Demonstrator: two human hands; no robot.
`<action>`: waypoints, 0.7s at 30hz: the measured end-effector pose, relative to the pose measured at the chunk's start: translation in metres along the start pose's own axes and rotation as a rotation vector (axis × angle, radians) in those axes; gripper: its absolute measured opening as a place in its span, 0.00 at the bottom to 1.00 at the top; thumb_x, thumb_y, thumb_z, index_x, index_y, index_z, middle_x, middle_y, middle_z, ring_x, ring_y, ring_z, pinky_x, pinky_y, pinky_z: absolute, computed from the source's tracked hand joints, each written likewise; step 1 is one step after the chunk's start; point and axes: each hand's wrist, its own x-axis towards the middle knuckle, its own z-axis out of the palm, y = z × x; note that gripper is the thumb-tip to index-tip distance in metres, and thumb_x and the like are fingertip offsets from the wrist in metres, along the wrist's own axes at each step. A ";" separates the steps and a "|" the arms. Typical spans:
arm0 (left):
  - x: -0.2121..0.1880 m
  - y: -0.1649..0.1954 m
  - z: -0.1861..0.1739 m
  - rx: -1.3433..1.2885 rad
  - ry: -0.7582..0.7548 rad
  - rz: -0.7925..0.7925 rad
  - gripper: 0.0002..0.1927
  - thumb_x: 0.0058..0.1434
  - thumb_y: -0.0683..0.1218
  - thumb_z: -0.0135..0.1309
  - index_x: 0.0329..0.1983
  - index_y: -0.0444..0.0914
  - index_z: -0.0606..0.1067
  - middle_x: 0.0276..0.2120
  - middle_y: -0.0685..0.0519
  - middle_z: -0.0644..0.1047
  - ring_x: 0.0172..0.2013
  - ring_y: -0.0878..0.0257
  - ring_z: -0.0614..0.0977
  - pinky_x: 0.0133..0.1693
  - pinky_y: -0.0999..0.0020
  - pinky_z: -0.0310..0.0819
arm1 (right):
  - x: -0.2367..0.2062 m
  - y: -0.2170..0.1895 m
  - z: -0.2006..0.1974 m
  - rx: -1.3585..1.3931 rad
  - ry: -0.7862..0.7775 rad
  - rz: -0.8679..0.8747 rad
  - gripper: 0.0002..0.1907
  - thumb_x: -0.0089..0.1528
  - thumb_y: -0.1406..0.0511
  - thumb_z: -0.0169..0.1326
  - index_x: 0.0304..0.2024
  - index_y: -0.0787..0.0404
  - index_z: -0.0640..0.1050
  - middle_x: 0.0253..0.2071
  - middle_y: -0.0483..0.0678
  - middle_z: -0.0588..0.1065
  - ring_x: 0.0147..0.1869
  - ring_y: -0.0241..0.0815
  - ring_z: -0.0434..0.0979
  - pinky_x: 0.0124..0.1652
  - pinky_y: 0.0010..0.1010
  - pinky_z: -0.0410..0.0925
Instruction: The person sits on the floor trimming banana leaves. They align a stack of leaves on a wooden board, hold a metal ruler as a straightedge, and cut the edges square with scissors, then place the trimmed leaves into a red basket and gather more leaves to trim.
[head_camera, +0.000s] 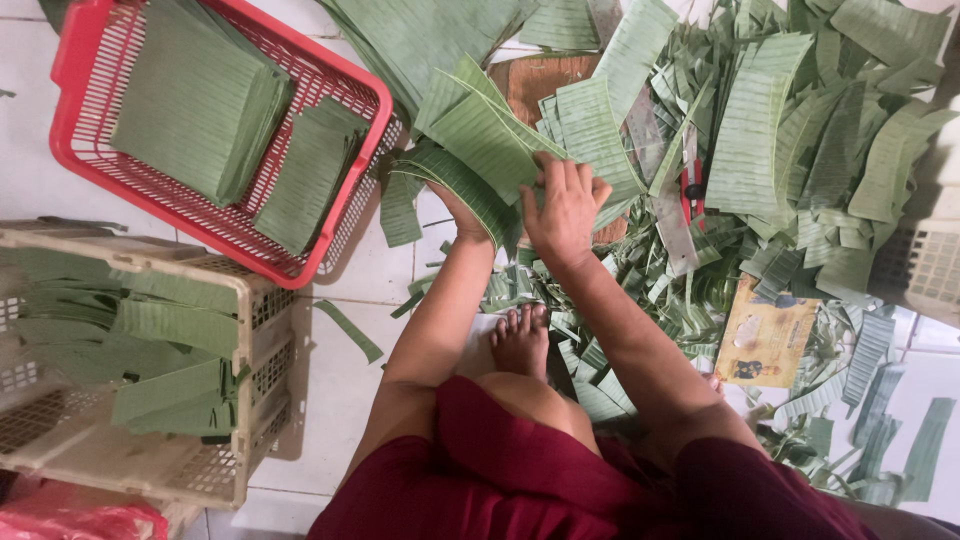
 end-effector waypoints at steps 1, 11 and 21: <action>-0.001 0.000 0.000 -0.012 0.013 -0.015 0.37 0.71 0.72 0.34 0.62 0.39 0.69 0.54 0.51 0.73 0.53 0.56 0.75 0.55 0.59 0.71 | 0.000 0.000 0.001 0.029 0.002 0.006 0.26 0.60 0.60 0.65 0.60 0.54 0.74 0.45 0.42 0.73 0.54 0.46 0.72 0.56 0.46 0.55; 0.001 -0.006 -0.007 0.010 0.002 -0.006 0.38 0.72 0.73 0.34 0.63 0.39 0.69 0.54 0.50 0.73 0.54 0.55 0.74 0.57 0.56 0.69 | 0.005 -0.005 -0.001 0.008 0.087 -0.037 0.31 0.55 0.59 0.68 0.57 0.59 0.73 0.50 0.52 0.70 0.58 0.52 0.69 0.55 0.47 0.55; 0.010 0.000 -0.016 -0.035 -0.037 -0.019 0.37 0.72 0.73 0.37 0.63 0.39 0.69 0.56 0.50 0.73 0.56 0.56 0.74 0.59 0.58 0.69 | 0.018 0.005 -0.022 0.170 0.105 -0.108 0.09 0.65 0.70 0.59 0.47 0.54 0.80 0.44 0.44 0.77 0.52 0.45 0.75 0.60 0.47 0.57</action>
